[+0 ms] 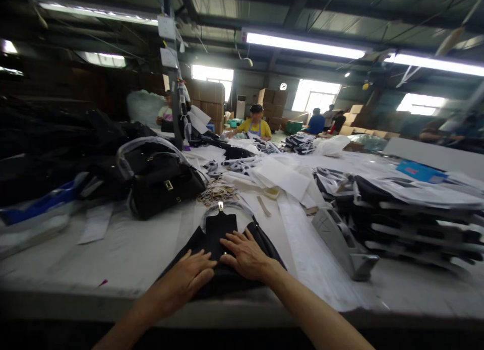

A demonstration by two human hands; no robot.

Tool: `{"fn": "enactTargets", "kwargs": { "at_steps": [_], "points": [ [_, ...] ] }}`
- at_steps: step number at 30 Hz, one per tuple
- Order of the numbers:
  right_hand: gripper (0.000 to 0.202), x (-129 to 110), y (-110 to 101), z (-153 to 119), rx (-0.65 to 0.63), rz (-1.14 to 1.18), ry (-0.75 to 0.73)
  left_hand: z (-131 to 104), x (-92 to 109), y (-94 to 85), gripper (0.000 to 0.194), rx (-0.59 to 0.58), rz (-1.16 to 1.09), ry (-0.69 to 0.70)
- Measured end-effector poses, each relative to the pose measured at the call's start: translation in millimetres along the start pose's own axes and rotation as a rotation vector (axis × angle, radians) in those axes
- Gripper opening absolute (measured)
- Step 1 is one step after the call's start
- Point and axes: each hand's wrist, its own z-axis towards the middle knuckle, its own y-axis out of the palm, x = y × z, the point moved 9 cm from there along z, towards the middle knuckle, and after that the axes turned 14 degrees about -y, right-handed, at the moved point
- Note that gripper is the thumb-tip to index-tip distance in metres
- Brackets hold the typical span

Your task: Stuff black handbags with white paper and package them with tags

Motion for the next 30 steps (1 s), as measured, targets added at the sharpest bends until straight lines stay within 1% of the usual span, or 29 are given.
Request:
{"fn": "enactTargets", "kwargs": {
  "at_steps": [2,4,6,8,10,12,14,15,19,21,23,25,27,30],
  "points": [
    [0.061,-1,2,1,-0.022,-0.002,-0.01,14,8,-10.1,0.046,-0.034,0.088,-0.042],
    [0.06,-2,1,2,-0.035,-0.002,-0.017,32,12,-15.5,0.038,-0.026,0.205,-0.104],
    [0.061,-2,0,2,-0.039,0.011,-0.022,46,14,-14.3,0.029,0.014,0.25,-0.135],
    [0.063,0,1,1,-0.038,0.035,-0.016,54,14,-4.4,0.027,0.057,0.266,-0.143],
    [0.065,2,2,1,-0.038,0.065,-0.01,54,11,8.1,0.028,0.125,0.272,-0.128],
    [0.068,3,3,1,-0.05,0.092,-0.016,48,8,16.2,0.028,0.243,0.257,-0.077],
    [0.072,3,3,2,-0.071,0.115,-0.039,40,4,22.8,0.034,0.333,0.237,-0.034],
    [0.075,3,3,2,-0.091,0.127,-0.051,38,2,26.7,0.039,0.351,0.23,-0.024],
    [0.088,2,1,-2,-0.218,0.151,-0.103,34,-6,41.8,0.056,0.309,0.228,-0.048],
    [0.089,3,-7,-5,-0.237,0.111,-0.125,34,-7,44.9,0.063,0.287,0.229,-0.054],
    [0.085,7,-16,-9,-0.204,0.053,-0.145,36,-9,44.7,0.068,0.274,0.219,-0.054],
    [0.081,10,-19,-14,-0.166,0.017,-0.181,37,-10,42.0,0.07,0.266,0.194,-0.041],
    [0.078,15,-15,-19,-0.124,0.005,-0.228,38,-10,38.6,0.073,0.255,0.171,-0.005],
    [0.076,25,-6,-28,-0.02,-0.014,-0.278,38,-5,36.7,0.081,0.224,0.173,0.114]
  ]
}}
